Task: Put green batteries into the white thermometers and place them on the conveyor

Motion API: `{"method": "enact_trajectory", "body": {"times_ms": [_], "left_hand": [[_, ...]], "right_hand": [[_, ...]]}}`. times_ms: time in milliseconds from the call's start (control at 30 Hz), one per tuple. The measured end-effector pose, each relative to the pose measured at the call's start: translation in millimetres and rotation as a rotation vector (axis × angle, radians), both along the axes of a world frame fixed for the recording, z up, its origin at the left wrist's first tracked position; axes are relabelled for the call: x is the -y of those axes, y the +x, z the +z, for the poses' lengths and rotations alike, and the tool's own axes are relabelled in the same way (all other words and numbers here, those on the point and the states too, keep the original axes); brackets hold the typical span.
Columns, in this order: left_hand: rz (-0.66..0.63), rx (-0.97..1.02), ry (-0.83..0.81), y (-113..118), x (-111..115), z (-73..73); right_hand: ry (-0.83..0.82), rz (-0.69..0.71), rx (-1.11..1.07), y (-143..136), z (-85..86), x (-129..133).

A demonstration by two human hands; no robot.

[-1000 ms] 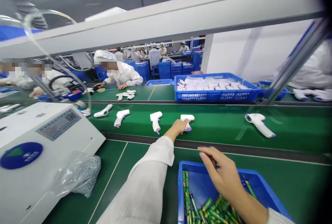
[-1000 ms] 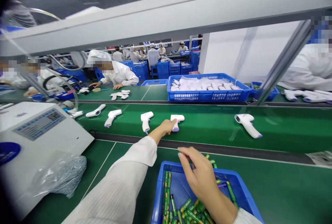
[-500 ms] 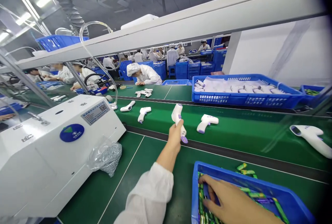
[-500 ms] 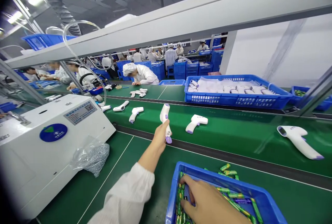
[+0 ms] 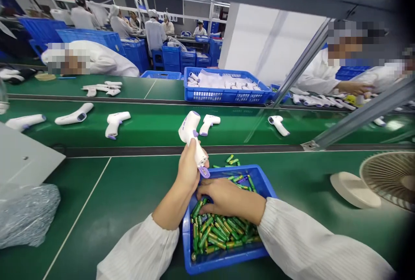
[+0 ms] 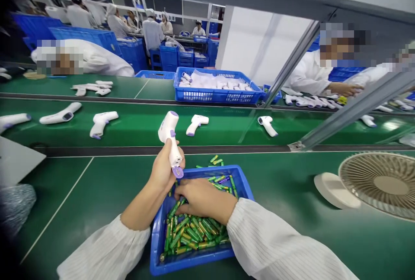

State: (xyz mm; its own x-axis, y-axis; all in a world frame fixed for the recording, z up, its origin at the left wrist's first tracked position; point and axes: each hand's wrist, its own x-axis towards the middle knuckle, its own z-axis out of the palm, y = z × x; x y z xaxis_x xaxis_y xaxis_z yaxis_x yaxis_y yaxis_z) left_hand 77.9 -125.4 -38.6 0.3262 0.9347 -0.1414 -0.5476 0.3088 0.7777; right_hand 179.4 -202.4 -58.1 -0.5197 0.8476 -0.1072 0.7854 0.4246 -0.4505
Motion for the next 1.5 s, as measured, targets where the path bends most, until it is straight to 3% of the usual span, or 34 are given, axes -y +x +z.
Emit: {"method": "enact_trajectory", "body": {"times_ms": [133, 200, 267, 467, 533, 667, 733, 833, 933, 1100, 1267, 1333, 1400, 1500], "left_hand": [[0.004, 0.003, -0.003, 0, 2, 1.5], [0.019, 0.007, -0.014, 0, 2, 0.4], [0.039, 0.006, -0.029, 1, 1, -2.1], [0.071, -0.018, -0.083, 1, 1, -12.0], [0.069, -0.044, -0.068, 0, 1, -13.7], [0.094, -0.097, 0.005, -2, 1, -14.1], [0.123, -0.132, 0.042, -3, 1, -13.4], [0.170, -0.217, 0.142, -4, 3, -11.5], [0.155, -0.300, 0.242, -5, 6, -9.3], [0.112, -0.351, 0.255, -6, 8, -8.2], [0.081, -0.369, 0.306, -6, 9, -11.2], [0.082, -0.328, 0.278, -5, 8, -11.2], [0.076, -0.233, 0.152, -4, 7, -9.3], [-0.013, -0.018, -0.098, -4, 4, -3.0]], "right_hand": [[0.163, 0.177, 0.056, -4, 5.0, 6], [0.198, 0.189, 0.064, -1, 8.7, 11], [0.193, 0.074, -0.006, 7, 14.2, 17], [0.272, -0.508, -0.457, 20, 35.4, 21], [0.214, -0.543, -0.463, 15, 41.4, 17], [0.083, -0.450, -0.421, 9, 49.3, 9], [0.131, -0.455, -0.519, 14, 49.5, 10], [0.189, -0.579, -0.769, 22, 46.8, 14], [0.074, -0.620, -0.828, 22, 45.0, 18], [-0.133, -0.575, -0.607, 13, 50.4, 14], [-0.367, -0.628, -0.737, 10, 53.6, -2], [-0.314, -0.669, -0.904, 7, 48.8, -7], [-0.152, -0.730, -1.036, 4, 40.8, -7], [0.072, -0.679, -0.831, 2, 26.1, -1]]}}
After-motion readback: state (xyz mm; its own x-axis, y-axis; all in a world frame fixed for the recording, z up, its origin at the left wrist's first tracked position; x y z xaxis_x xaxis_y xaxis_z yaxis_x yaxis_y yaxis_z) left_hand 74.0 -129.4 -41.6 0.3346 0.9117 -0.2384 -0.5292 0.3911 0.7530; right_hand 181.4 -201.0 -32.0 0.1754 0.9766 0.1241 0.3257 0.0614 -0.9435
